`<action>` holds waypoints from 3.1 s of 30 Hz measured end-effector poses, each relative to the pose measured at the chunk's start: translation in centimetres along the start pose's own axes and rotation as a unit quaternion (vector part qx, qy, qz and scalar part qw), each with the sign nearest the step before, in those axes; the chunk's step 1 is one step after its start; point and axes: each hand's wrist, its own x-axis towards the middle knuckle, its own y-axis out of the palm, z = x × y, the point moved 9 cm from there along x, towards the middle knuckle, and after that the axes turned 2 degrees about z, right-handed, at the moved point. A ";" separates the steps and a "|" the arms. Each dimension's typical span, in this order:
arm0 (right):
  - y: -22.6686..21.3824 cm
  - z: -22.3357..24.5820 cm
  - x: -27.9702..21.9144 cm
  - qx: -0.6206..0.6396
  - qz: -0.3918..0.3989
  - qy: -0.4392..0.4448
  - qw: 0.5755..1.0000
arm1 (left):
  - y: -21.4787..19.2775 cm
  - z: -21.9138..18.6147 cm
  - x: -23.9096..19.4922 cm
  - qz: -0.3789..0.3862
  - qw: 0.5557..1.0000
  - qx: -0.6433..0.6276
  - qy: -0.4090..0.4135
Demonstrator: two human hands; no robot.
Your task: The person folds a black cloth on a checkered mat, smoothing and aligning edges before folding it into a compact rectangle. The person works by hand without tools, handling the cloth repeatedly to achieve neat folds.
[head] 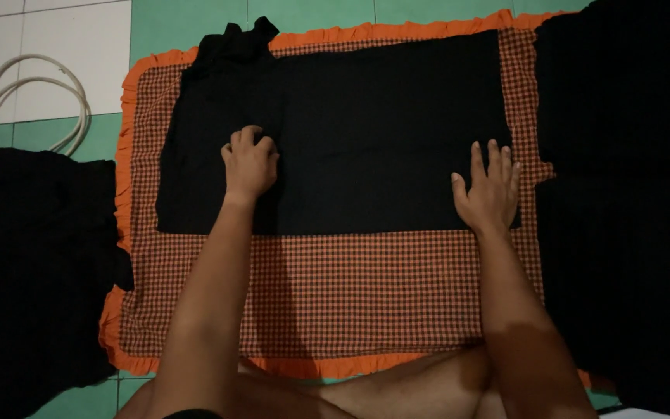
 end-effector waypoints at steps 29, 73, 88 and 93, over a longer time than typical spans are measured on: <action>0.7 2.6 0.2 -0.008 0.051 -0.016 0.999 | -2.3 3.7 -3.4 -0.146 0.989 0.006 -0.033; 1.4 21.8 8.1 -0.251 0.295 0.039 0.921 | -3.6 21.3 -9.1 -0.201 0.919 -0.327 -0.087; 19.6 50.6 21.3 -0.109 0.226 -0.357 0.900 | -3.3 20.1 -7.8 -0.109 0.974 -0.134 -0.145; 23.1 49.2 24.0 -0.170 0.208 -0.321 0.908 | -1.8 20.2 -7.1 -0.032 0.971 -0.152 -0.184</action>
